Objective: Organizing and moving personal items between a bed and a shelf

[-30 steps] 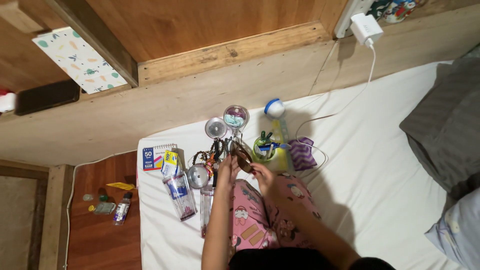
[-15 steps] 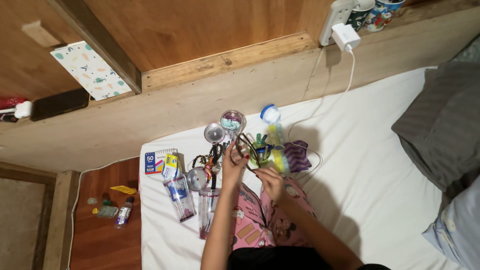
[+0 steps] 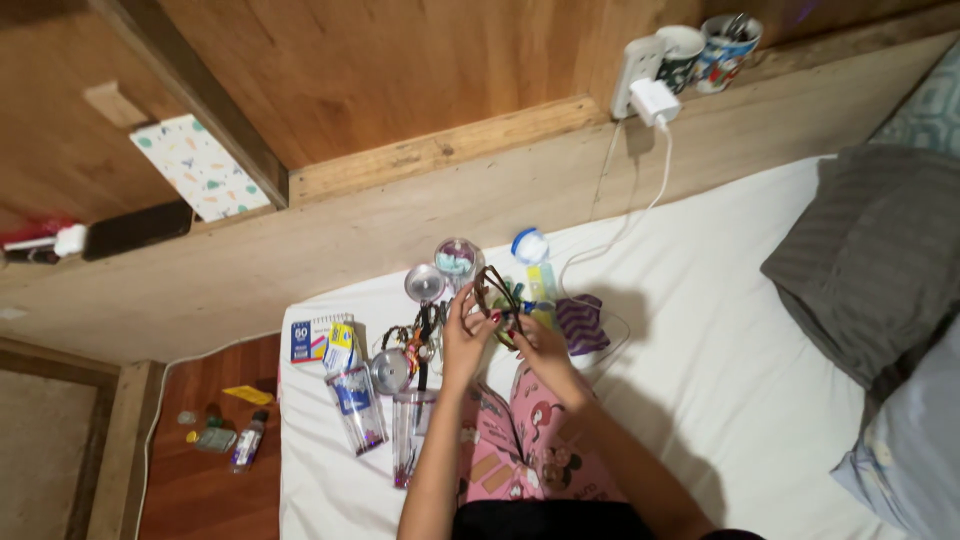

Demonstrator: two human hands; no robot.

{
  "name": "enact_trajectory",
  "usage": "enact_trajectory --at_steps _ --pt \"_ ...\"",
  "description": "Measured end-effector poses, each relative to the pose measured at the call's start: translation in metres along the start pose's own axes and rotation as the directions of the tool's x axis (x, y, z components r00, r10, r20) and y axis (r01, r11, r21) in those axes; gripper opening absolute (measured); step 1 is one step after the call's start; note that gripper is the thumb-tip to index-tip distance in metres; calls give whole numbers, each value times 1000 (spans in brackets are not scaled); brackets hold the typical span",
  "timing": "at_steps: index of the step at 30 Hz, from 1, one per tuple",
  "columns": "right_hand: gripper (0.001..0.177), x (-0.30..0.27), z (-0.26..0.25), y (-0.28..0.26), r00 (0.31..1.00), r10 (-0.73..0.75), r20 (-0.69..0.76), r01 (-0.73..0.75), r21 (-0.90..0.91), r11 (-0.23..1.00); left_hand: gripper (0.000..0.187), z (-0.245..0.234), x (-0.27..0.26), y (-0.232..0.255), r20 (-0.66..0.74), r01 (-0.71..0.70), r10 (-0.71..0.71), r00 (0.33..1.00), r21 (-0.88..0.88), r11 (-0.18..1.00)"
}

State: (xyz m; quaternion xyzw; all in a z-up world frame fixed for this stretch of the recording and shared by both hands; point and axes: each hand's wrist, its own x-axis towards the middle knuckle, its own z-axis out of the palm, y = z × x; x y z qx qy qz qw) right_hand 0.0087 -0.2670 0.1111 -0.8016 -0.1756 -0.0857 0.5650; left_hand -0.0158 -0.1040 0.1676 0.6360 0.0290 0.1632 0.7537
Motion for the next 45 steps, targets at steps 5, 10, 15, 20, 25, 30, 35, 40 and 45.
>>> enact_trajectory --at_steps 5,10,15,20,25,30,35,40,45 --pt "38 23 -17 -6 996 78 50 -80 28 996 72 7 18 13 29 -57 56 998 51 997" --pt "29 56 -42 -14 993 -111 31 115 -165 980 71 28 35 50 82 -139 130 988 121 983" --pt "31 89 -70 -54 996 -53 -71 67 212 975 89 70 38 110 198 -224 170 965 296 928" --pt "33 146 -95 -59 980 -83 -182 131 273 953 96 111 48 163 330 -361 205 921 532 766" --pt "29 199 -124 -101 969 -86 -233 161 326 931 93 143 106 171 336 -463 331 882 489 739" --pt "27 261 -153 -103 961 -121 -249 206 350 914 94 173 166 184 340 -545 430 836 431 719" --pt "30 336 -180 -99 928 -194 -318 292 298 909 93 206 218 213 360 -636 525 771 423 645" --pt "35 377 -206 -139 907 -277 -318 362 249 898 93 227 269 232 351 -676 578 737 411 612" --pt "40 430 -209 -128 904 -297 -307 379 254 890 92 243 316 230 320 -692 620 716 440 572"
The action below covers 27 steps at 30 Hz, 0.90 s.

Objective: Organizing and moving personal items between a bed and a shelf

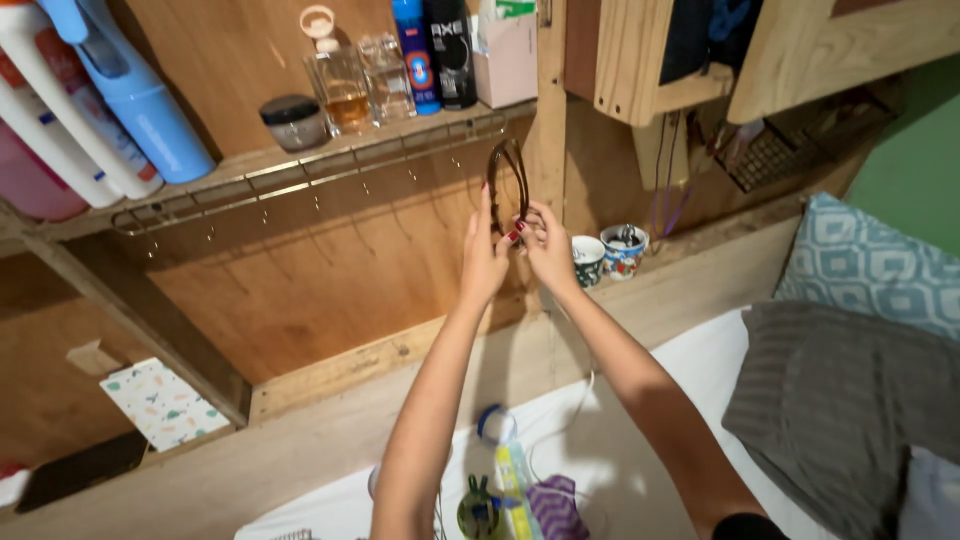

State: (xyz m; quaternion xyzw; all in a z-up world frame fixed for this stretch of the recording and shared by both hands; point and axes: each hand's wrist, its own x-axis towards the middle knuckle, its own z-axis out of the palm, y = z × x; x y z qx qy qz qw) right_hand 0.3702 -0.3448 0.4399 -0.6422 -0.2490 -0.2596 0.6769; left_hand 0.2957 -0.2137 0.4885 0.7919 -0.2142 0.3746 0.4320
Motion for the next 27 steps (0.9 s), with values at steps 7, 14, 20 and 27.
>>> enact_trajectory --at_steps 7,14,20,27 --pt "42 29 14 36 997 71 -1 -71 18 997 91 15 21 -34 24 110 -110 994 21 994" --pt "43 39 21 71 996 88 26 -85 -99 991 93 28 28 -84 45 175 -174 984 -23 984" --pt "42 35 26 65 993 113 25 -110 -99 989 87 46 24 -135 16 248 -248 969 2 969" --pt "50 24 29 59 973 232 3 -231 -74 970 75 41 14 -136 16 253 -253 967 -44 966"
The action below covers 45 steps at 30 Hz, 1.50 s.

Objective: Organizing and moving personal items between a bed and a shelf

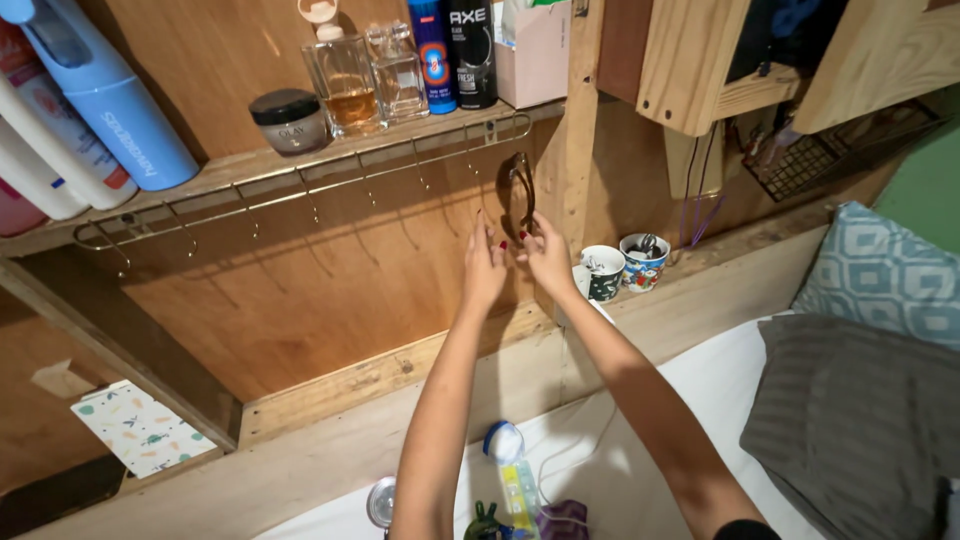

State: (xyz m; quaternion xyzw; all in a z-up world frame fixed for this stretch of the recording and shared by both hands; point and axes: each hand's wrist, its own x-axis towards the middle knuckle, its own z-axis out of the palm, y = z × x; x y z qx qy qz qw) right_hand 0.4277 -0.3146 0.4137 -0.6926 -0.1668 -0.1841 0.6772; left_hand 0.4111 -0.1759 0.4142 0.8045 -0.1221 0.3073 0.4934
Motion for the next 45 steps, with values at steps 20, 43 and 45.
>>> enact_trajectory --at_steps 20,43,45 --pt "64 -273 102 -28 963 -269 22 270 -13 963 47 -179 -267 2 -14 92 -92 996 -37 995" --pt "41 -584 163 326 813 488 318 -450 -190 872 53 -135 -616 -249 -177 813 -801 571 255 523" --pt "41 -590 158 336 804 505 314 -466 -194 863 60 -125 -631 -261 -226 817 -799 557 322 478"
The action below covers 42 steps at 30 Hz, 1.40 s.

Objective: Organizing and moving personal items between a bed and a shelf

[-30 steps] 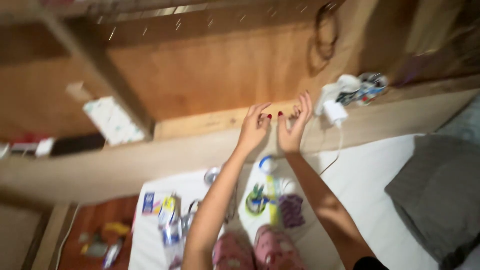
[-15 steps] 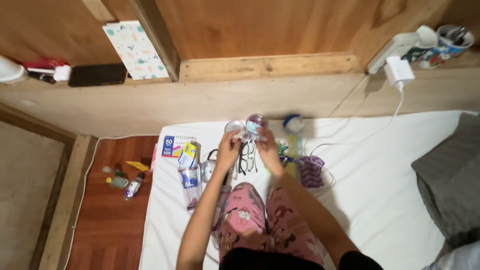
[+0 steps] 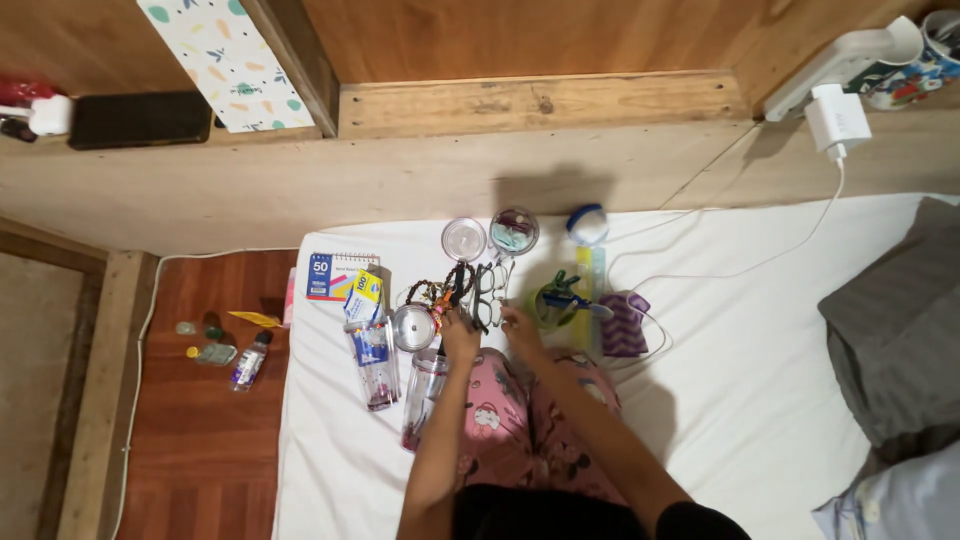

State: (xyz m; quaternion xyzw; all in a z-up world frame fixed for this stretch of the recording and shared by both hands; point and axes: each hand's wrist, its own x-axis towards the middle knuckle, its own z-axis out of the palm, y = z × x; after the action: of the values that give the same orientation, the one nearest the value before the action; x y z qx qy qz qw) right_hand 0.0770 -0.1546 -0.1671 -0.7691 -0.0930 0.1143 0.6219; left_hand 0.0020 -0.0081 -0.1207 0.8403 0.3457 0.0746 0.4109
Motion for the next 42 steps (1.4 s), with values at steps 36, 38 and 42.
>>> enact_trajectory --at_steps 36,38,42 --pt "39 -41 -8 -76 976 150 155 -180 201 963 20 -36 -12 25 78 70 -85 993 180 981" --pt "39 -58 -10 -126 930 305 204 -343 191 920 32 -85 -49 94 55 113 -112 992 -13 993" --pt "41 -54 -16 -169 973 136 184 -184 278 943 34 -111 -76 144 10 71 -71 997 -186 980"
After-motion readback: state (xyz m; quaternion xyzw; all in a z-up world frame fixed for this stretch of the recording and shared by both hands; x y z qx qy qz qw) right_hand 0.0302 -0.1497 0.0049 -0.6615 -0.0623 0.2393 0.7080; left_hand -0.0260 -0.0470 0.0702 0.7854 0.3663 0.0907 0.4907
